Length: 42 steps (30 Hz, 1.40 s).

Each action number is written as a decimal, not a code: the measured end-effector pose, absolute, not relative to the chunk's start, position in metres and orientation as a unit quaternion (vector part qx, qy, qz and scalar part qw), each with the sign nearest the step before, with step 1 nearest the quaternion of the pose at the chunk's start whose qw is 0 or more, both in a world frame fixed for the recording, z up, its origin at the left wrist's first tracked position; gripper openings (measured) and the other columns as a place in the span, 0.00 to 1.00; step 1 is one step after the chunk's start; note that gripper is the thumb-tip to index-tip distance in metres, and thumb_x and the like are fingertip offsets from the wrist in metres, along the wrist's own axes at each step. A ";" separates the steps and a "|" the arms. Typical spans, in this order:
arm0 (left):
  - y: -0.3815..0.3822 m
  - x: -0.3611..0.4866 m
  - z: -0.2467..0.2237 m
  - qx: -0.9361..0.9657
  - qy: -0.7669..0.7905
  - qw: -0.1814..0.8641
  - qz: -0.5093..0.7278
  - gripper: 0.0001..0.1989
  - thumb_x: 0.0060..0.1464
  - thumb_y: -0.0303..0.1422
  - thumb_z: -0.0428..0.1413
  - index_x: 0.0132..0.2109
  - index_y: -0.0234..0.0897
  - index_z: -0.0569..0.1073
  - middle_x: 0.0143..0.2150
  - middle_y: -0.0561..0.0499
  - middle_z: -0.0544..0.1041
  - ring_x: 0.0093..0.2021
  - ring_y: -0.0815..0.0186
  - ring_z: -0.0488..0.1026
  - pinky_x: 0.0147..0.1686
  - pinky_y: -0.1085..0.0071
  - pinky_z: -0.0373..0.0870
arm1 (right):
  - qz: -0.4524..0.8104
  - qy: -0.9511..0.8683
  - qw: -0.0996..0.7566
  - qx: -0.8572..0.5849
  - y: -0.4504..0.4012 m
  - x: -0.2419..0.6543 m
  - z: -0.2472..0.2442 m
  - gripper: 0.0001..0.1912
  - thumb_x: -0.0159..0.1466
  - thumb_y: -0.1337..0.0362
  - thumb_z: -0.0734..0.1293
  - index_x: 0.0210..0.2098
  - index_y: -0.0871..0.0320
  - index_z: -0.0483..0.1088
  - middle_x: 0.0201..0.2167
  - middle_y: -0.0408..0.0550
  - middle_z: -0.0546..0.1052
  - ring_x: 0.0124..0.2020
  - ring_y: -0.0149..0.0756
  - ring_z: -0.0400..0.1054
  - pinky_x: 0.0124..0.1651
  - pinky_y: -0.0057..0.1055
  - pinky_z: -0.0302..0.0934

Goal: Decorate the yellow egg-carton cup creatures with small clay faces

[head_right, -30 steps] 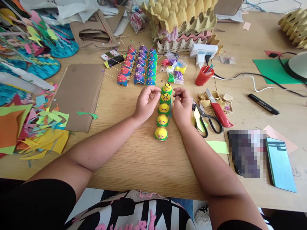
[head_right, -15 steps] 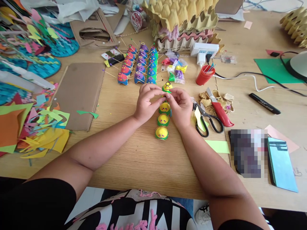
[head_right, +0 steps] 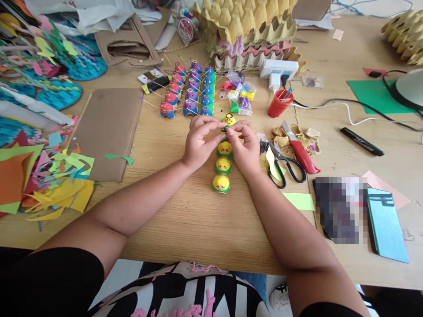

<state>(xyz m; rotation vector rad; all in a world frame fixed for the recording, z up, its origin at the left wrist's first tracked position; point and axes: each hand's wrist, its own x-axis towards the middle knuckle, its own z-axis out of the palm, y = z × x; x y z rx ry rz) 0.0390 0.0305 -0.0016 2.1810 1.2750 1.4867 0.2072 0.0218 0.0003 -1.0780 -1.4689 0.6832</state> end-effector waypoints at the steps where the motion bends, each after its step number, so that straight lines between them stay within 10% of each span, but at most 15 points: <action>1: 0.030 0.039 -0.001 0.743 0.430 0.104 0.502 0.16 0.68 0.49 0.58 0.52 0.47 0.83 0.49 0.47 0.79 0.56 0.59 0.74 0.63 0.58 0.69 | 0.293 -0.623 0.563 -0.457 0.022 0.207 0.000 0.19 0.69 0.42 0.69 0.37 0.51 0.75 0.43 0.47 0.76 0.50 0.39 0.71 0.52 0.38 0.67; 42: 0.035 0.039 -0.009 0.753 0.383 0.035 0.534 0.12 0.68 0.44 0.60 0.44 0.45 0.85 0.40 0.51 0.80 0.47 0.63 0.75 0.52 0.61 0.71 | 0.319 -0.628 0.566 -0.429 0.021 0.207 0.005 0.26 0.64 0.37 0.73 0.27 0.54 0.75 0.32 0.44 0.74 0.39 0.35 0.70 0.51 0.37 0.66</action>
